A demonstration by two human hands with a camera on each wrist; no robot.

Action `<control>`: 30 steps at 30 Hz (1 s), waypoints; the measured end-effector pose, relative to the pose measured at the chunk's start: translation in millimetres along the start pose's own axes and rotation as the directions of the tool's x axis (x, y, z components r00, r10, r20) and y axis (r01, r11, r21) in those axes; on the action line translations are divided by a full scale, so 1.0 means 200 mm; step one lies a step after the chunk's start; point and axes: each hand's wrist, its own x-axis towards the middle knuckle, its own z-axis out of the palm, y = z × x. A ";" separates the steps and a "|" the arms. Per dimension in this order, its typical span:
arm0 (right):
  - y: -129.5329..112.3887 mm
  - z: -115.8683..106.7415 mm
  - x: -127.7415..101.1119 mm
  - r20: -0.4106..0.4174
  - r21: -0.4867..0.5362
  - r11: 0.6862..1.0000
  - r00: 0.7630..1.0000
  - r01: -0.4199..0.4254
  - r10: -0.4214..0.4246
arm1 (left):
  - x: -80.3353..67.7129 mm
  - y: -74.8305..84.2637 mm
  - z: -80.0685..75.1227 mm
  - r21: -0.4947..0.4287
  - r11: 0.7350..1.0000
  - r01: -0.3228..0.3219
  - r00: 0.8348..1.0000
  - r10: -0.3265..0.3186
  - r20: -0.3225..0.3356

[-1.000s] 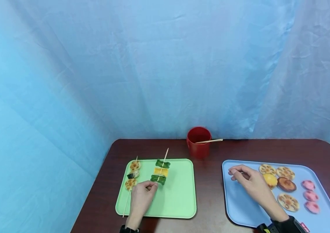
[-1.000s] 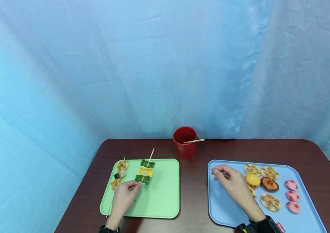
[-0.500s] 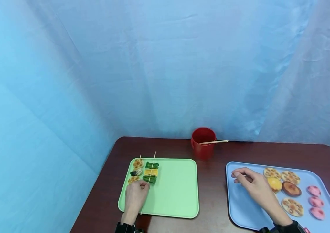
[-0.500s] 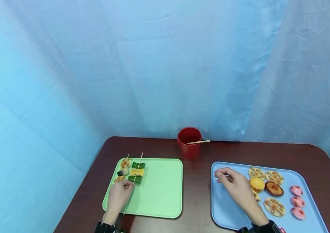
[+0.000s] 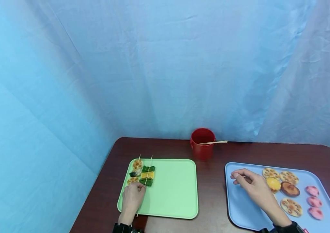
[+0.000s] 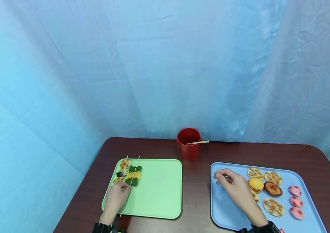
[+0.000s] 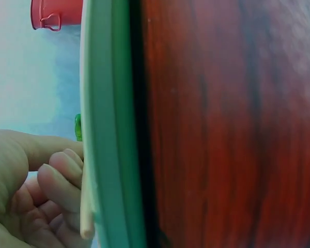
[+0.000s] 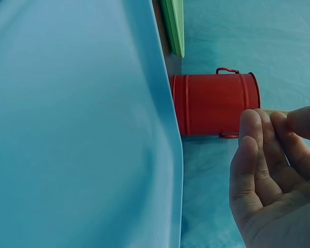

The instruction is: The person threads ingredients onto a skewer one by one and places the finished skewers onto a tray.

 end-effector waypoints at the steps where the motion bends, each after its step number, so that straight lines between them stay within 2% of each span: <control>1: 0.00 0.00 0.00 0.000 0.001 1.000 1.000 -0.001 0.001 | 0.00 0.00 0.00 0.002 1.000 0.003 1.000 -0.003 0.006; 10: 0.01 -0.01 0.00 0.015 0.007 1.000 1.000 -0.001 0.001 | 0.00 -0.01 -0.02 0.003 0.998 0.065 0.996 -0.065 0.053; 15: 0.01 -0.03 0.00 0.024 0.032 0.999 1.000 0.016 -0.017 | -0.01 0.04 -0.05 -0.023 0.997 0.078 0.997 -0.077 0.008; 21: 0.00 -0.07 0.00 0.022 0.015 0.999 0.999 0.038 -0.039 | -0.01 0.20 -0.08 -0.094 0.994 -0.054 0.998 0.050 -0.047; 25: -0.02 -0.10 0.01 0.029 -0.018 0.999 0.999 0.042 -0.041 | 0.01 0.32 -0.04 -0.177 0.973 -0.147 0.989 0.138 -0.061; 30: -0.08 -0.14 0.03 -0.014 -0.082 0.990 0.993 0.114 -0.116 | 0.03 0.44 0.04 -0.290 0.934 -0.207 0.976 0.218 0.007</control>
